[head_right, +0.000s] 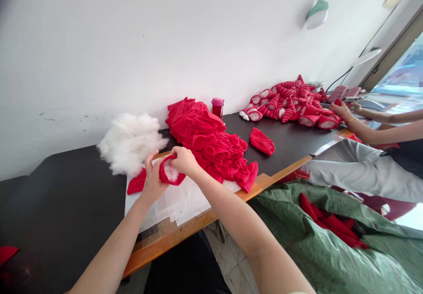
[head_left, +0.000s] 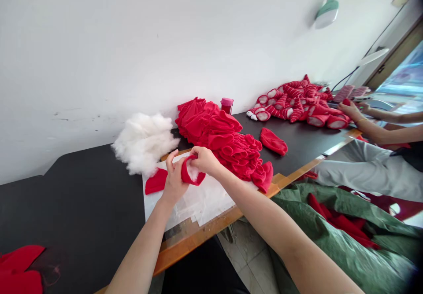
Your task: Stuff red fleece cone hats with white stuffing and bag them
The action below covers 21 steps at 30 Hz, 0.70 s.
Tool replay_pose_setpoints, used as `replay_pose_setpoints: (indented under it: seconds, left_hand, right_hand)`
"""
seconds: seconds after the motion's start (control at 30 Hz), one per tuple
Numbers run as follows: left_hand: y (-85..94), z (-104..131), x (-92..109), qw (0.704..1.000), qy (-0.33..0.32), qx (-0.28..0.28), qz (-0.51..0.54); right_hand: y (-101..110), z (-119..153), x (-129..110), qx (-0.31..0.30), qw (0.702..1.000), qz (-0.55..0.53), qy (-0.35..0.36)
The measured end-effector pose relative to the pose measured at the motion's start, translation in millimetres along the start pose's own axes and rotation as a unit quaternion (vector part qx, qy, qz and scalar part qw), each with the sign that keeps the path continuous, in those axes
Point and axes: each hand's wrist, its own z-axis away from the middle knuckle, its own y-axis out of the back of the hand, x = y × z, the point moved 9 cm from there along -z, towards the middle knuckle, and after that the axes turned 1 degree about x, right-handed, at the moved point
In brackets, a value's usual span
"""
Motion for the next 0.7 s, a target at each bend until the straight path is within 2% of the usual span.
replay_pose_setpoints:
  seconds: [0.1,0.2,0.27,0.3,0.37,0.43,0.5,0.57,0.7]
  left_hand:
    - [-2.4,2,3,1.000,-0.008,0.001,0.020]
    - [-1.8,3,-2,0.996,0.019,0.012,0.086]
    - [-0.8,4,-10,0.989,0.064,0.015,0.129]
    - [0.1,4,-13,0.985,0.086,0.016,0.146]
    - [3.7,5,-17,0.978,0.120,0.025,0.166]
    - [5.4,4,-17,0.974,0.134,0.024,0.180]
    - [5.9,2,-13,0.972,0.132,0.021,0.193]
    - [7.7,0,-7,0.970,0.121,0.027,0.211]
    - [10.4,-4,0,0.956,0.139,0.026,0.257]
  right_hand:
    - [0,-2,9,0.054,0.997,-0.057,-0.011]
    - [-10,-1,15,0.038,0.985,-0.162,-0.042]
    - [-9,2,11,0.030,0.984,-0.169,-0.047]
    - [-3,5,4,0.043,0.988,-0.146,-0.024]
    - [18,15,-22,0.096,0.989,-0.071,0.087]
    - [31,36,-53,0.135,0.963,0.017,0.232]
    - [29,55,-71,0.133,0.931,0.103,0.323]
    - [19,60,-73,0.102,0.922,0.172,0.331]
    - [13,50,-61,0.003,0.944,0.207,0.258]
